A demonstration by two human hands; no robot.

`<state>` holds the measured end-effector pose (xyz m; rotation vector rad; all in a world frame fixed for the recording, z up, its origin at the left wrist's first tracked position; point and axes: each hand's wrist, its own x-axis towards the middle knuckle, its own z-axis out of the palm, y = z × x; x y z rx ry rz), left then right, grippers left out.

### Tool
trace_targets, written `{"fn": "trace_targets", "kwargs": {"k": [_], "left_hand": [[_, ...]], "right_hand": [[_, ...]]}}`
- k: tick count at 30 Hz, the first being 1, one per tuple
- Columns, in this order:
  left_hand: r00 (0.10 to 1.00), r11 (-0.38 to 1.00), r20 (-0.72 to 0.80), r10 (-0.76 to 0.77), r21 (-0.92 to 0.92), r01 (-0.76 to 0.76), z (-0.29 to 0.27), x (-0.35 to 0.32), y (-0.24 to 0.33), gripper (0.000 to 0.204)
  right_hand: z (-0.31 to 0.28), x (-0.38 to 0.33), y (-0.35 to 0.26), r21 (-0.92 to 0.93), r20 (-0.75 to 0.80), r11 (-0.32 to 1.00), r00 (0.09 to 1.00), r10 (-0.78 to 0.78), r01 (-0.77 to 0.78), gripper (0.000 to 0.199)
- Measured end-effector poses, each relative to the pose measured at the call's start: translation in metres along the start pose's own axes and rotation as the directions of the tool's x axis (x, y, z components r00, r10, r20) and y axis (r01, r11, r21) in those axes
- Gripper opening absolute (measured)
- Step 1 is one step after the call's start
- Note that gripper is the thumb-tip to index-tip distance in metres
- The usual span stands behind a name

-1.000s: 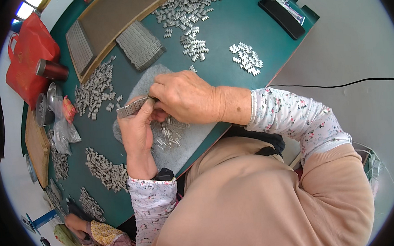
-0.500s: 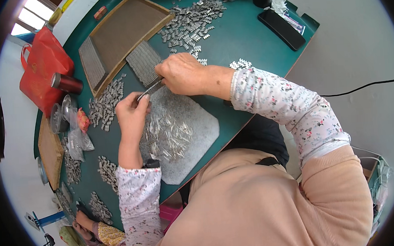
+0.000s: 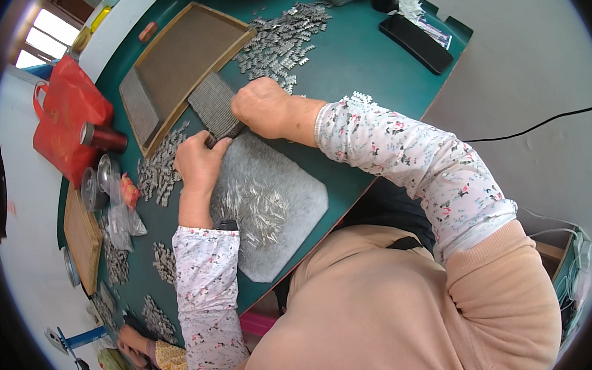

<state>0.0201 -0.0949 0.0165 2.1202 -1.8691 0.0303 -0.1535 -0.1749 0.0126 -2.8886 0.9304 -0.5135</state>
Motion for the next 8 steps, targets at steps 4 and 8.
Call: {"fn": "trace_targets", "kwargs": {"k": [4, 8], "left_hand": [[1.0, 0.992, -0.008, 0.023, -0.12, -0.024, 0.013, 0.0, -0.02, 0.035], [0.999, 0.986, -0.003, 0.048, -0.159, -0.048, 0.018, 0.014, -0.017, 0.037]], "right_hand": [[0.01, 0.007, 0.0, -0.007, -0.003, 0.999, 0.999, -0.034, 0.034, 0.01], [0.008, 0.004, 0.008, -0.059, -0.095, 0.996, 0.993, -0.075, 0.069, 0.006]]}}
